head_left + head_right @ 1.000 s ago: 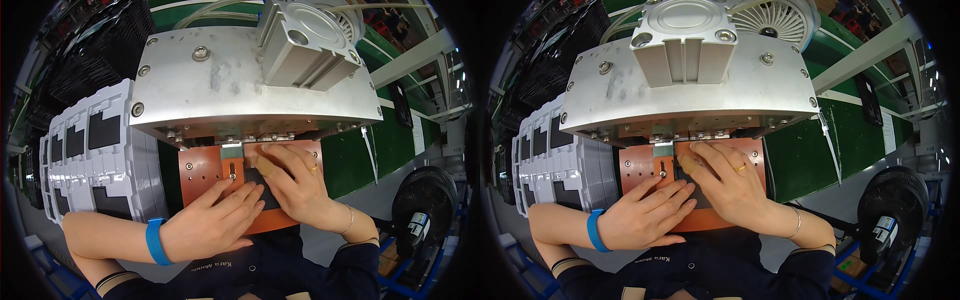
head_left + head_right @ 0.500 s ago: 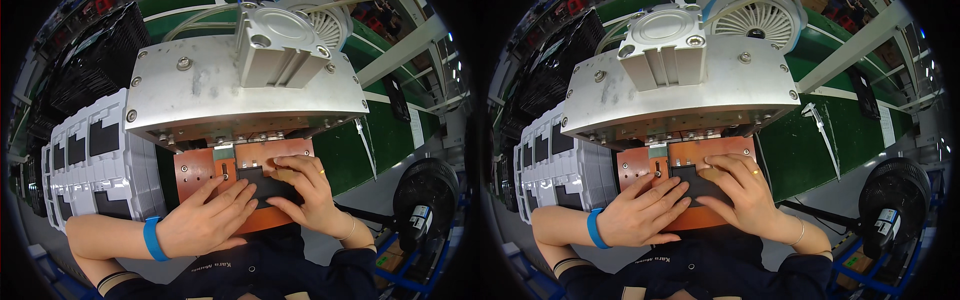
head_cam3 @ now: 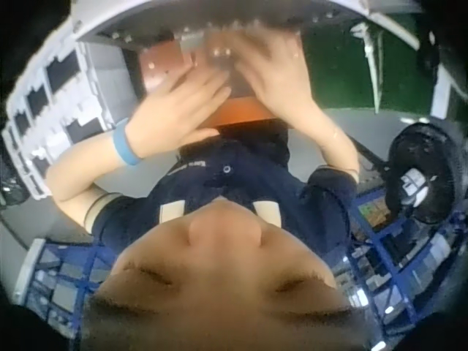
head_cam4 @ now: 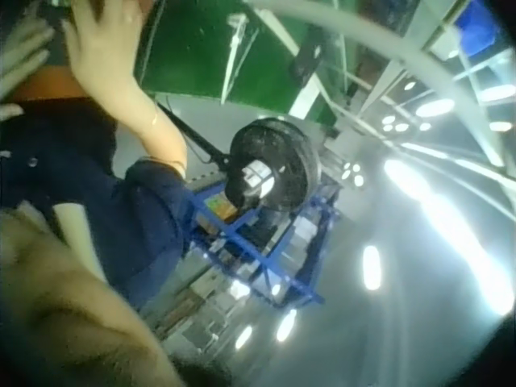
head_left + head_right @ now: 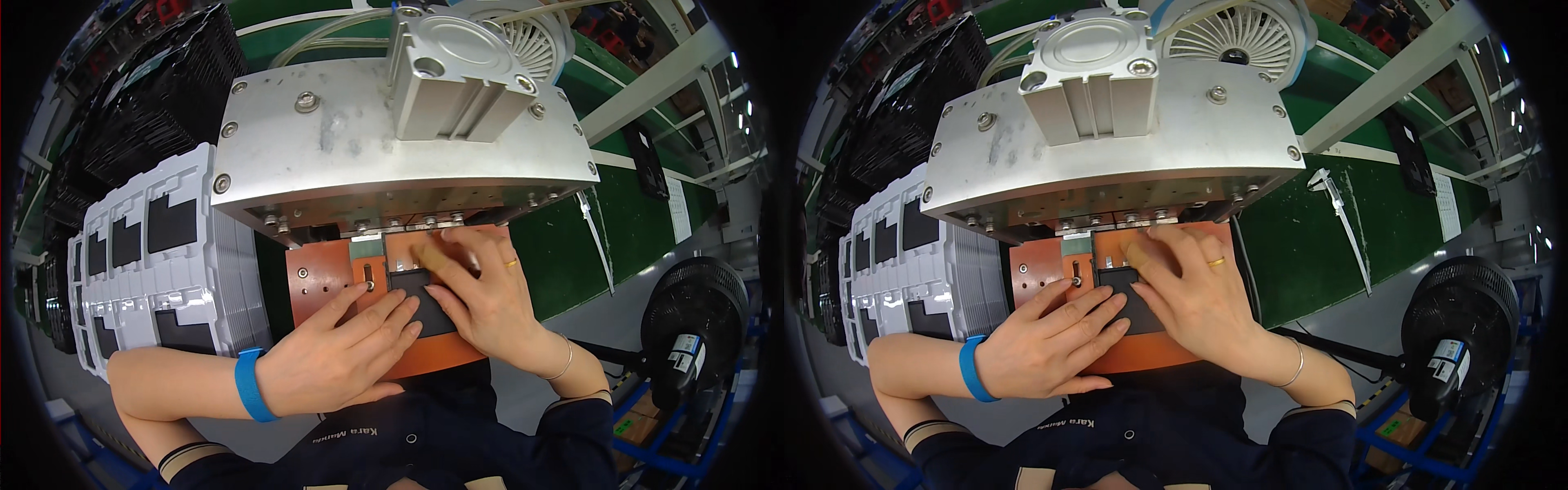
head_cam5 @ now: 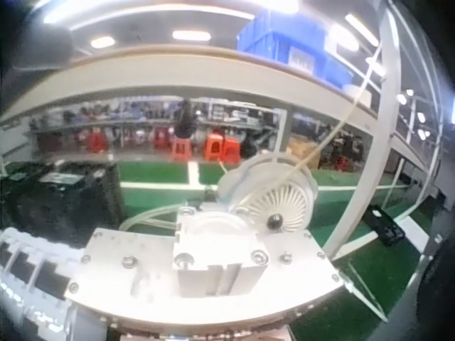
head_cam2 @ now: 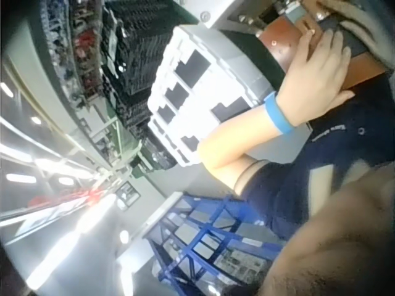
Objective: The person repeatedly picks up black rectangular components from a white tray, places them into a metal press machine, and operates the press. After processing, the person removes the component and places it back into the tray. The person occasionally uses a digital caliper to measure the components.
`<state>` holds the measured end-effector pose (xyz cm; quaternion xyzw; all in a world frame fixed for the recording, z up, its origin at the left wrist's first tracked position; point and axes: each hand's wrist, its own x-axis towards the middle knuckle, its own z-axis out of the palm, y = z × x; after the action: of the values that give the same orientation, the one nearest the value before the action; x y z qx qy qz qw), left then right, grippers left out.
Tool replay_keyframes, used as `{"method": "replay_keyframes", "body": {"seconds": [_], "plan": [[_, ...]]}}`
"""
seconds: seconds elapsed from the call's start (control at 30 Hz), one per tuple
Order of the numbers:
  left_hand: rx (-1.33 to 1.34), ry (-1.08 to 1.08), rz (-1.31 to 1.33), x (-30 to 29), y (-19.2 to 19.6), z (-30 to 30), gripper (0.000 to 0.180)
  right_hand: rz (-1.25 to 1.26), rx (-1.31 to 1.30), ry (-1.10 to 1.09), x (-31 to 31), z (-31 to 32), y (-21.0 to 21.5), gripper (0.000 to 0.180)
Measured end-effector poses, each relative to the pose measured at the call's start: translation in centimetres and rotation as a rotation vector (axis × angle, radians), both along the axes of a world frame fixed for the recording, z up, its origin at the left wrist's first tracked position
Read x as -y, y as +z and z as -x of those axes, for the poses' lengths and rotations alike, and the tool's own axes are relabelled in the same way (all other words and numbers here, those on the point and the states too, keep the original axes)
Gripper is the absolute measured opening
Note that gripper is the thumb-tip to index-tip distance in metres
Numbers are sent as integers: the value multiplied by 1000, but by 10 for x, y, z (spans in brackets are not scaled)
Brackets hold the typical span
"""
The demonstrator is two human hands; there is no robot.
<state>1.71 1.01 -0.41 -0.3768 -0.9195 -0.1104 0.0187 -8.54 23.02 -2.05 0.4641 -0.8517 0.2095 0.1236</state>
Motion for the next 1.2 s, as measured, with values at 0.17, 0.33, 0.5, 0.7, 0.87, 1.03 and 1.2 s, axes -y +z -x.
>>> {"method": "replay_keyframes", "body": {"seconds": [0.17, 0.33, 0.5, 0.7, 0.87, 1.03, 1.2], "plan": [[18, -6, 24, 0, 2, 1, 70, 78, 224, 80, -28, -8, 14, 44], [38, 22, 19, 2, 4, 5, 74, 52, 226, 123, -29, -4, 4, 38], [13, 111, -12, 8, -1, 18, 75, 99, 189, 159, -15, 18, 0, 31], [52, 125, -6, 8, -2, 18, 72, 120, 231, 185, -11, 24, 0, 30], [74, 122, -22, 8, -3, 20, 69, 123, 251, 190, -12, 26, 0, 30], [81, 123, -22, 9, -2, 21, 68, 114, 250, 205, -11, 27, 1, 30], [105, 143, -35, 9, -2, 20, 67, 114, 282, 218, -11, 29, -1, 28]]}}
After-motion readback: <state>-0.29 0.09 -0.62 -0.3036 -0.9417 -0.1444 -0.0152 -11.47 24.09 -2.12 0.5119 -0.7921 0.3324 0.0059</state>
